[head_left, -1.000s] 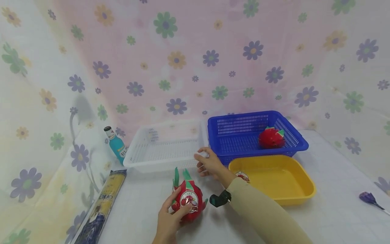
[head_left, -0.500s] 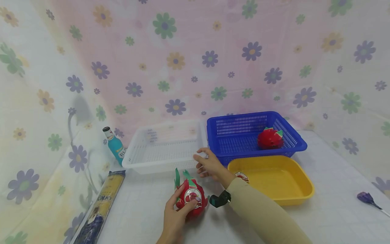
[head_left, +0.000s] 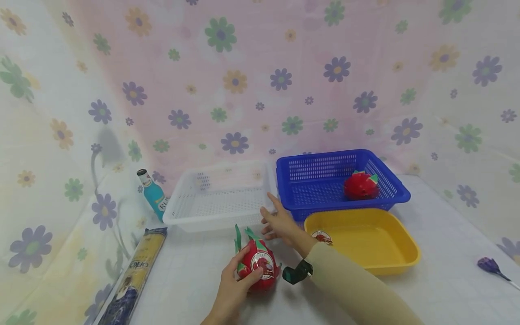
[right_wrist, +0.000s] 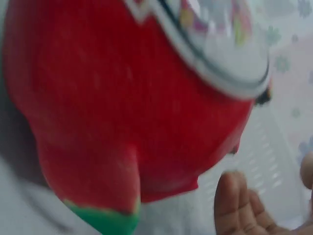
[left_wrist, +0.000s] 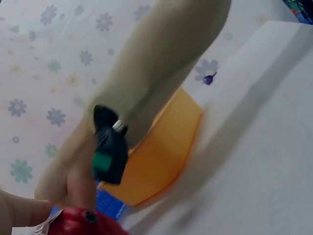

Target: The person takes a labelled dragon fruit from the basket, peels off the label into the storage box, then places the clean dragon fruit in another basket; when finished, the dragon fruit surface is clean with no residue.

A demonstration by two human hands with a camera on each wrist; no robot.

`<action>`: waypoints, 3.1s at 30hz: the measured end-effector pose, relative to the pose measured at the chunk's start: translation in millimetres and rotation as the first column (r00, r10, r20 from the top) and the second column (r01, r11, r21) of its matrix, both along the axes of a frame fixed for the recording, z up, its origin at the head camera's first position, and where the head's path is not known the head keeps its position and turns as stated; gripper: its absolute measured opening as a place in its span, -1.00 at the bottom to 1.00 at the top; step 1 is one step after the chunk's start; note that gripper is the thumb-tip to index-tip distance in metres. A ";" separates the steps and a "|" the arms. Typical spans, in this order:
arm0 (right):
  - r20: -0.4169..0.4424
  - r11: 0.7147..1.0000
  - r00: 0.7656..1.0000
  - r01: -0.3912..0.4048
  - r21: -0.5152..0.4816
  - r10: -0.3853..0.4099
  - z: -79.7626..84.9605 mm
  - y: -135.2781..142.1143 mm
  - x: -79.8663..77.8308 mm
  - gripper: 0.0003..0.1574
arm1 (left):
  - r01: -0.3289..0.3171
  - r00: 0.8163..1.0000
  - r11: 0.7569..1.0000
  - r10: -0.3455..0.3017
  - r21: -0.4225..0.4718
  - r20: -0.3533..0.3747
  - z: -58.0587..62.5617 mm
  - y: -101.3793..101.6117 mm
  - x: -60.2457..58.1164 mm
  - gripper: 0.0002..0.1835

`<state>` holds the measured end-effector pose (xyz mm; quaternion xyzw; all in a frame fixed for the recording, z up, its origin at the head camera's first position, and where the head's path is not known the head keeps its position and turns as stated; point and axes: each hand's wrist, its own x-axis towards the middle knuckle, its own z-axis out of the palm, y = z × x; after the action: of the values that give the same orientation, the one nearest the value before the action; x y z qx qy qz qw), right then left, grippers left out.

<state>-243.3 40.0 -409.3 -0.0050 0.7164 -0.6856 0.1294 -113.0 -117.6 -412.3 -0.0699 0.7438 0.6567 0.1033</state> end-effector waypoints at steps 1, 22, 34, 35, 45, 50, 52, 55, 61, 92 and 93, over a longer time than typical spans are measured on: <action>-0.006 1.000 1.000 -0.004 0.011 0.004 1.1 0.0 2.7 -0.14 | 0.004 1.000 1.000 -0.004 -0.002 0.003 0.3 -2.3 -0.9 -0.16; -0.070 0.941 0.978 -0.166 0.293 0.194 13.7 13.5 76.4 -0.39 | 0.085 0.995 0.996 -0.085 0.004 0.046 1.1 -16.4 -14.3 -0.12; -0.127 0.937 0.964 -0.190 0.292 0.235 6.1 24.3 82.4 -0.39 | 0.121 0.992 0.992 -0.122 0.021 0.040 -1.3 -16.8 -14.4 -0.20; -0.132 0.936 0.964 -0.184 0.299 0.232 5.7 24.4 82.9 -0.39 | 0.124 0.991 0.992 -0.125 0.022 0.039 -1.5 -16.9 -14.2 -0.20; -0.158 0.921 0.968 -0.123 0.370 0.193 4.8 24.9 88.7 -0.39 | 0.136 0.989 0.990 -0.137 0.027 0.059 -4.7 -16.1 -14.3 -0.14; -0.167 0.922 0.970 -0.104 0.373 0.177 5.6 26.0 90.1 -0.45 | 0.128 0.990 0.992 -0.129 0.013 0.063 -6.1 -15.6 -15.6 -0.14; -0.172 0.927 0.971 -0.097 0.363 0.169 6.6 26.5 90.9 -0.49 | 0.126 0.990 0.992 -0.126 0.008 0.062 -6.4 -15.7 -16.2 -0.13; -0.171 0.931 0.973 -0.086 0.356 0.155 7.9 26.9 91.3 -0.54 | 0.125 0.990 0.992 -0.125 0.008 0.057 -6.6 -15.7 -16.4 -0.13; -0.214 0.923 0.967 -0.049 0.381 0.140 7.9 28.2 91.7 -0.65 | 0.122 0.991 0.993 -0.122 0.001 0.056 -4.2 -15.6 -15.1 -0.12; -0.155 0.931 0.979 -0.069 0.359 0.133 18.6 25.8 99.2 -0.72 | 0.088 0.995 0.996 -0.087 -0.020 0.037 -7.9 -17.3 -8.2 -0.09; -0.151 0.933 0.979 -0.075 0.351 0.135 19.1 25.8 99.3 -0.72 | 0.090 0.995 0.996 -0.090 -0.016 0.036 -7.9 -17.5 -7.8 -0.09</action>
<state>-144.0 65.8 -390.2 -0.0802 0.8322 -0.5390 0.1023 -120.8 -135.1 -420.3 -0.0488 0.7500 0.6434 0.1453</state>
